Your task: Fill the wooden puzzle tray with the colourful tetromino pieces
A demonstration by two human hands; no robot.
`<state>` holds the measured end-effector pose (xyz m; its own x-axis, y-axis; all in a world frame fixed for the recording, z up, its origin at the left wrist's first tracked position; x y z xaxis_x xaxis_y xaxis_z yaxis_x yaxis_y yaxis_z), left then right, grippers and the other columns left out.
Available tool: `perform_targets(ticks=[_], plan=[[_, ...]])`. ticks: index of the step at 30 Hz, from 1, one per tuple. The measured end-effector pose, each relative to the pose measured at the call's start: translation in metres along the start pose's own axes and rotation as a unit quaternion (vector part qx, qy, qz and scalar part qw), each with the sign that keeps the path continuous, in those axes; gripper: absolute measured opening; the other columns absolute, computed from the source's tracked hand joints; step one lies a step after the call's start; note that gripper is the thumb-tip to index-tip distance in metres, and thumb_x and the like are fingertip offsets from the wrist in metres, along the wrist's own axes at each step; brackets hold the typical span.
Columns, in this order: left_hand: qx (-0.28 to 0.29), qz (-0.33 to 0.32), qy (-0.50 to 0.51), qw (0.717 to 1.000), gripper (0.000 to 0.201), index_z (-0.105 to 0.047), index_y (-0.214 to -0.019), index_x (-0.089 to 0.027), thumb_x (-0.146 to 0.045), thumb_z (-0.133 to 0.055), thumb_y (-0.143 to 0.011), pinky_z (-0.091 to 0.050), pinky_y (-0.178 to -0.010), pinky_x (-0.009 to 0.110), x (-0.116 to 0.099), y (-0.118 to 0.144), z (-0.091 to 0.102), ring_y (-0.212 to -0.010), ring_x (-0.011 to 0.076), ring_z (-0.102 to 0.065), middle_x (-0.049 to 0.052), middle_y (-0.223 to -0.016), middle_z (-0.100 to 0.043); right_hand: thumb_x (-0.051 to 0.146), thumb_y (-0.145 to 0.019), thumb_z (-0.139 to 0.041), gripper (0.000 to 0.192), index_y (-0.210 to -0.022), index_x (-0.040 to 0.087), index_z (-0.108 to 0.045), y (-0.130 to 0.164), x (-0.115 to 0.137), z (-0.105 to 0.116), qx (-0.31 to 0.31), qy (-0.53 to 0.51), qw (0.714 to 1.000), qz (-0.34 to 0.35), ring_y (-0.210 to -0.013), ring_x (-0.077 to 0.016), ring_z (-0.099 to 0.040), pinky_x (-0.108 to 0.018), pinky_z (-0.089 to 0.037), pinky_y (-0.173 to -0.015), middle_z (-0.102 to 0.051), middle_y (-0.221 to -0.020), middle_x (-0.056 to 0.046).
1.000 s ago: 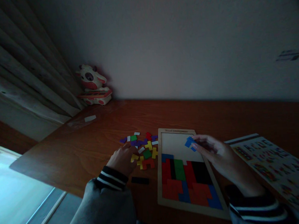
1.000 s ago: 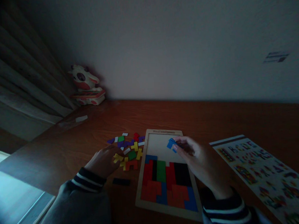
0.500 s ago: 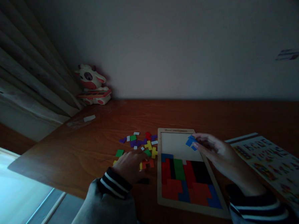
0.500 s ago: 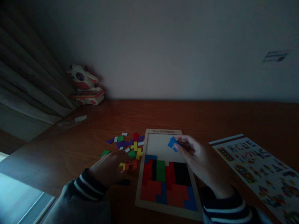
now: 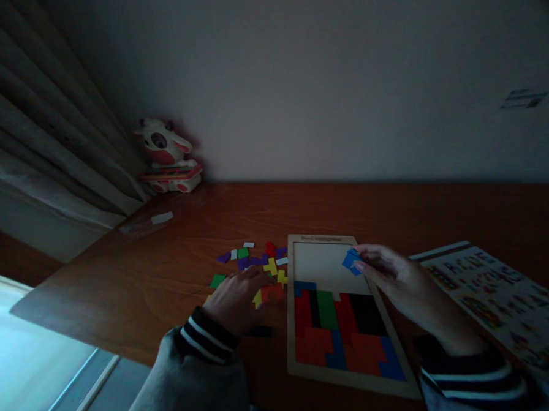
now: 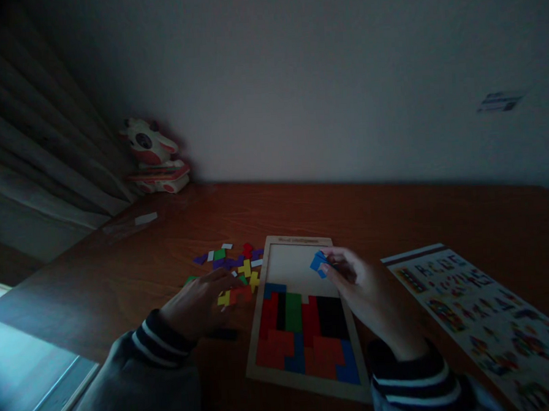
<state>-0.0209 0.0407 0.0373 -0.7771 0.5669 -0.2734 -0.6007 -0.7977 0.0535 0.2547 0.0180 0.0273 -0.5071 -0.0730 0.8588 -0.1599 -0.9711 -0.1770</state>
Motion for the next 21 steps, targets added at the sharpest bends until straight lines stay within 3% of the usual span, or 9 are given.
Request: perform_targets(ticks=[6,11,15,21], plan=[[-0.042,-0.046,0.032,0.998,0.038,-0.064,-0.114,-0.022,-0.013,-0.062,-0.078,-0.055,-0.088,0.037,-0.009,-0.008,0.005,-0.103,0.0231,-0.065,0.007,-0.114,-0.065,0.051,-0.085,-0.062,0.034,-0.106,0.026,-0.071,0.0,-0.007,-0.001,0.024,0.044,0.998,-0.029,-0.099,-0.0279,-0.071,-0.043,-0.056,-0.089,-0.076,-0.106,-0.006],[-0.098,-0.047,0.049,0.993,0.04,-0.062,-0.119,-0.022,-0.012,-0.061,-0.08,-0.057,-0.084,0.036,-0.015,-0.012,0.011,-0.098,0.0216,-0.065,0.007,-0.113,-0.063,0.051,-0.085,-0.061,0.032,-0.105,0.027,-0.072,0.0,-0.002,-0.003,0.036,0.044,0.998,-0.033,-0.099,-0.0277,-0.071,-0.043,-0.056,-0.089,-0.077,-0.106,-0.005],[-0.108,-0.075,0.068,0.989,0.034,-0.063,-0.115,-0.021,-0.013,-0.062,-0.082,-0.057,-0.085,0.034,-0.026,-0.017,0.007,-0.098,0.0207,-0.066,0.007,-0.113,-0.065,0.05,-0.084,-0.062,0.032,-0.103,0.027,-0.073,-0.001,-0.001,-0.004,0.033,0.031,0.999,-0.023,-0.099,-0.0282,-0.071,-0.046,-0.055,-0.09,-0.077,-0.105,-0.006],[-0.144,-0.123,0.091,0.978,0.028,-0.064,-0.114,-0.018,-0.016,-0.063,-0.086,-0.057,-0.091,0.036,-0.036,-0.019,0.005,-0.101,0.02,-0.067,0.007,-0.113,-0.068,0.049,-0.086,-0.061,0.04,-0.118,0.026,-0.065,0.001,-0.004,-0.005,0.029,0.013,0.999,-0.022,-0.104,-0.0274,-0.069,-0.047,-0.053,-0.095,-0.074,-0.111,-0.008]])
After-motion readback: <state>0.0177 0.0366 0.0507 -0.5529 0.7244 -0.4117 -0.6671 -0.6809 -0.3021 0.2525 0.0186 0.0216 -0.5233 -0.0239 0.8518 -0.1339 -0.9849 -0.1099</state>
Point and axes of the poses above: each hand's wrist, its own y-axis away from the middle knuckle, its own z-axis out of the back of the hand, x = y × z, the point moved 9 cm from there along -y, towards the middle knuckle
